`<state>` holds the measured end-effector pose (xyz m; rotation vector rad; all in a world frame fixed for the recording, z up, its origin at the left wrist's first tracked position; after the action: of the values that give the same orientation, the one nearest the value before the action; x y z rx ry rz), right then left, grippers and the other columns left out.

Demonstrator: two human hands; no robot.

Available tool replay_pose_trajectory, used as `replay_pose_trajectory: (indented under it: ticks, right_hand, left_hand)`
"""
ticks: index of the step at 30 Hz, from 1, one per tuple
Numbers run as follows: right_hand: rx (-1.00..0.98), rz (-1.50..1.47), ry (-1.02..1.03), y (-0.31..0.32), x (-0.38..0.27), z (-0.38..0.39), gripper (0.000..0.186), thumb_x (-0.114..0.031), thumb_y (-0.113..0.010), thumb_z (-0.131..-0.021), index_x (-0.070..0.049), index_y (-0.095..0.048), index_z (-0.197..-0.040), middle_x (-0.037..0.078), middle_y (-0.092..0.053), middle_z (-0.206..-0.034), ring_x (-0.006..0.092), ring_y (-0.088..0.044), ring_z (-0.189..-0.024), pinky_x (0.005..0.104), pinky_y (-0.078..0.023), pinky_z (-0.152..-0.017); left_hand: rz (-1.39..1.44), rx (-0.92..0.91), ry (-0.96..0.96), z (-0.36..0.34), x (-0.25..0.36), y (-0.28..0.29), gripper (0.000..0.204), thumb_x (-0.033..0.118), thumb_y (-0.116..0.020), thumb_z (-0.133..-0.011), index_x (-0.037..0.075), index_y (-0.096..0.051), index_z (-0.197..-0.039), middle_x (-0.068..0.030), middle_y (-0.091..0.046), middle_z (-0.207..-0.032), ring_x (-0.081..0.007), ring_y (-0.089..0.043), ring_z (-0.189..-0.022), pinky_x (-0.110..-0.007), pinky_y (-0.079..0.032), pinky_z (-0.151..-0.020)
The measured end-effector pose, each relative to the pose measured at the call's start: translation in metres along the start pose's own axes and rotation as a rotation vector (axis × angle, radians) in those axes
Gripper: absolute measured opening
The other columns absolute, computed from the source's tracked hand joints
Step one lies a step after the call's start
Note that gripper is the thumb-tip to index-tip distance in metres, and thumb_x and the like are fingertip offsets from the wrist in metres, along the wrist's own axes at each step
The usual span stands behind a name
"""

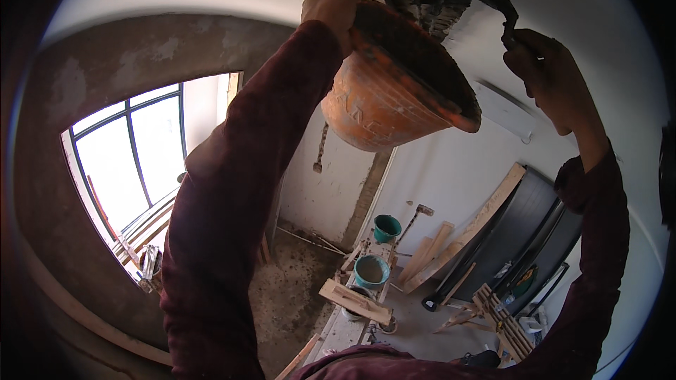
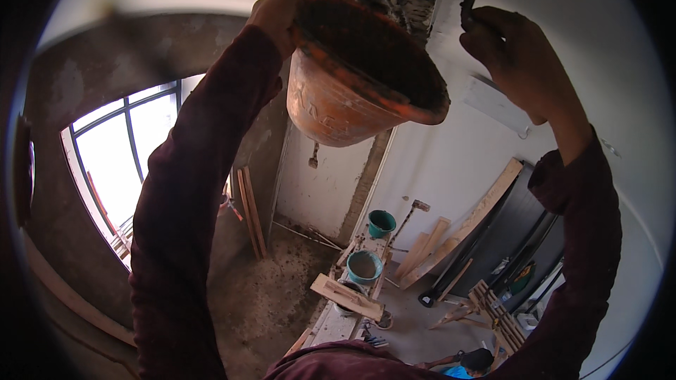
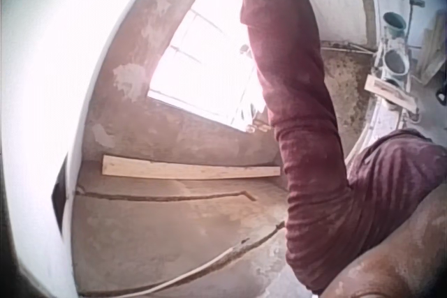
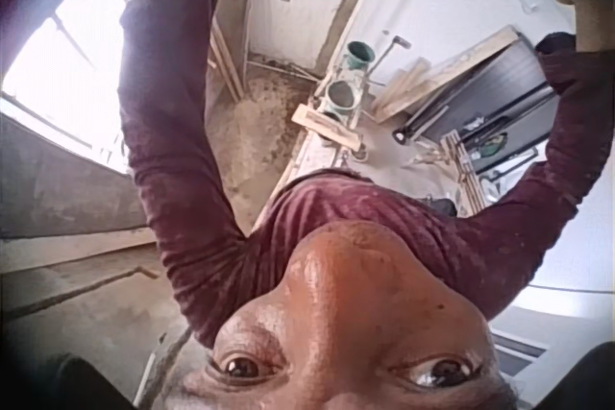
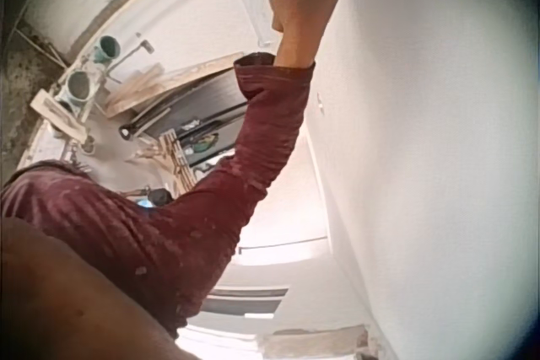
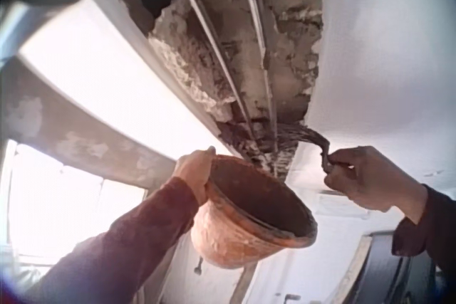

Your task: The person applies wet plaster from a bucket onto a damaged section of a ceiling using a trowel.

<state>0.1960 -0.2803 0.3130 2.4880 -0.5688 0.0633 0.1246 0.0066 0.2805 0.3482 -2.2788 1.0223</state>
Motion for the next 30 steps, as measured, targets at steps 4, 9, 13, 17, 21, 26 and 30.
replay_pose_trajectory:
  ticks: [4,9,13,17,21,26,30]
  right_hand:
    - [-0.067,0.043,-0.033,0.005,-0.005,0.010,0.027,-0.023,-0.060,-0.092,0.004,-0.062,-0.096,0.018,-0.058,-0.074,0.0279,-0.054,-0.061,0.0385,-0.044,-0.063]
    - [-0.066,0.171,0.108,0.014,0.003,0.010,0.025,-0.019,-0.057,-0.093,0.003,-0.063,-0.100,0.017,-0.058,-0.070,0.0252,-0.054,-0.056,0.0379,-0.043,-0.059]
    - [-0.125,0.083,0.021,0.029,0.019,0.012,0.026,-0.021,-0.056,-0.093,0.003,-0.061,-0.102,0.015,-0.056,-0.067,0.0243,-0.052,-0.054,0.0375,-0.042,-0.057]
    - [-0.071,-0.004,-0.057,0.031,0.061,0.064,0.032,-0.029,-0.053,-0.098,0.001,-0.058,-0.107,0.010,-0.053,-0.068,0.0163,-0.049,-0.056,0.0339,-0.040,-0.056]
    - [0.052,-0.064,0.159,-0.029,0.090,0.078,0.027,-0.025,-0.054,-0.099,0.000,-0.057,-0.108,0.017,-0.060,-0.084,0.0315,-0.060,-0.074,0.0373,-0.047,-0.069]
    - [0.035,-0.128,0.286,-0.097,0.107,0.034,0.026,-0.022,-0.054,-0.099,0.001,-0.057,-0.111,0.020,-0.062,-0.090,0.0431,-0.060,-0.080,0.0457,-0.048,-0.070]
    - [0.143,-0.191,0.338,-0.109,0.099,0.025,0.023,-0.019,-0.058,-0.096,-0.002,-0.057,-0.111,0.018,-0.059,-0.086,0.0416,-0.058,-0.075,0.0435,-0.047,-0.067]
  left_hand:
    - [-0.216,-0.047,-0.136,-0.014,-0.004,0.004,0.025,0.018,-0.062,-0.096,-0.004,-0.057,-0.106,-0.0131,-0.065,-0.093,-0.0244,-0.067,-0.076,-0.037,-0.060,-0.066]
    - [-0.330,-0.047,-0.243,-0.032,-0.005,0.010,0.025,0.018,-0.061,-0.096,-0.004,-0.058,-0.106,-0.0131,-0.065,-0.092,-0.0245,-0.067,-0.075,-0.037,-0.059,-0.065]
    - [-0.020,0.002,-0.015,-0.004,0.004,-0.006,0.025,0.019,-0.062,-0.096,-0.004,-0.058,-0.106,-0.0129,-0.065,-0.093,-0.0256,-0.067,-0.076,-0.039,-0.059,-0.066]
    - [0.056,0.008,-0.003,0.002,0.009,-0.006,0.026,0.019,-0.063,-0.095,-0.003,-0.058,-0.107,-0.0125,-0.065,-0.094,-0.0264,-0.067,-0.078,-0.040,-0.058,-0.069]
    - [-0.082,0.033,-0.030,-0.011,0.006,-0.003,0.025,0.020,-0.064,-0.095,-0.002,-0.059,-0.106,-0.0113,-0.065,-0.091,-0.0249,-0.066,-0.075,-0.038,-0.058,-0.067]
    - [-0.201,0.056,-0.046,0.007,0.024,0.002,0.022,0.020,-0.063,-0.096,-0.001,-0.060,-0.102,-0.0078,-0.063,-0.083,-0.0202,-0.064,-0.069,-0.033,-0.057,-0.061]
    - [-0.292,0.017,-0.041,-0.012,0.026,0.023,0.027,0.024,-0.060,-0.099,-0.003,-0.060,-0.105,-0.0105,-0.067,-0.090,-0.0213,-0.067,-0.075,-0.035,-0.059,-0.070]
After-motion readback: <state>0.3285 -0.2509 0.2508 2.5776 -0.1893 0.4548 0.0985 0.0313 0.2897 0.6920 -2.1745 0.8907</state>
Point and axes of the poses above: each hand's wrist, its own z-axis away from the middle knuckle, its own y-axis out of the back of the hand, x = y × z, the point moved 1 cm from there along -z, towards the middle knuckle
